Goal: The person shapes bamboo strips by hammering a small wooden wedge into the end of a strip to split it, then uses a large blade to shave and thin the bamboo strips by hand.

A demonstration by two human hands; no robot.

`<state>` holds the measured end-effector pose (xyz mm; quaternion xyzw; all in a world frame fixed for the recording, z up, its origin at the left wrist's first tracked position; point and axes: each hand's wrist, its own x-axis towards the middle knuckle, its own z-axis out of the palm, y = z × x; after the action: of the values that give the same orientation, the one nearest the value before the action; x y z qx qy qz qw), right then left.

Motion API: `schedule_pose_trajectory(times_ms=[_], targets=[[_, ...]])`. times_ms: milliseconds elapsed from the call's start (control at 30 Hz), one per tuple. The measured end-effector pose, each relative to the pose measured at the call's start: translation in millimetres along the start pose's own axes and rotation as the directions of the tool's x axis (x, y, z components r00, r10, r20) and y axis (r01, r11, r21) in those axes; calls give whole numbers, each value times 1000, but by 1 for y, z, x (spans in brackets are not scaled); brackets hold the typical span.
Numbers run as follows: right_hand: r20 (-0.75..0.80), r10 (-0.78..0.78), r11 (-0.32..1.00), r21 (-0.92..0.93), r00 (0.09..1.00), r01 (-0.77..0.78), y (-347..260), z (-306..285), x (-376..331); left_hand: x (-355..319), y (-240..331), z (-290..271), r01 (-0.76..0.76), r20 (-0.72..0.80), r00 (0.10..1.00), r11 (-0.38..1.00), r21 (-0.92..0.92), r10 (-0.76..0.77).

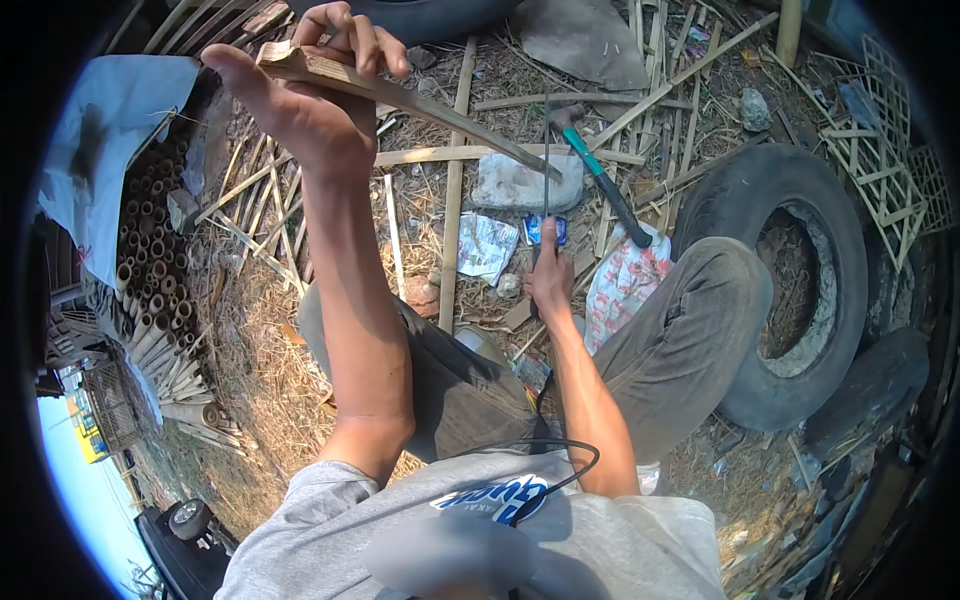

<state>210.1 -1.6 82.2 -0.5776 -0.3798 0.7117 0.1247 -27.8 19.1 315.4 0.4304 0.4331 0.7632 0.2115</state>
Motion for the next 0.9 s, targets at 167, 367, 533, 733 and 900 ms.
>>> schedule_pose_trajectory(times_ms=[167,367,533,733,900], targets=[[53,26,978,204,998,-36,-20,-7,-4,-26,-72,24,25,-514,854,978,206,87],[25,-64,959,278,998,55,-65,-16,-31,-30,-69,7,139,-448,892,980,144,-61],[-38,-291,913,286,956,290,-87,-30,-41,36,-55,5,482,-99,820,587,651,-564],[-34,-270,905,332,962,265,-58,-18,-24,29,-113,-16,463,-195,516,80,882,-834],[-63,-178,947,259,982,188,-24,8,-23,-23,-147,-28,97,-270,143,-258,961,-952]])
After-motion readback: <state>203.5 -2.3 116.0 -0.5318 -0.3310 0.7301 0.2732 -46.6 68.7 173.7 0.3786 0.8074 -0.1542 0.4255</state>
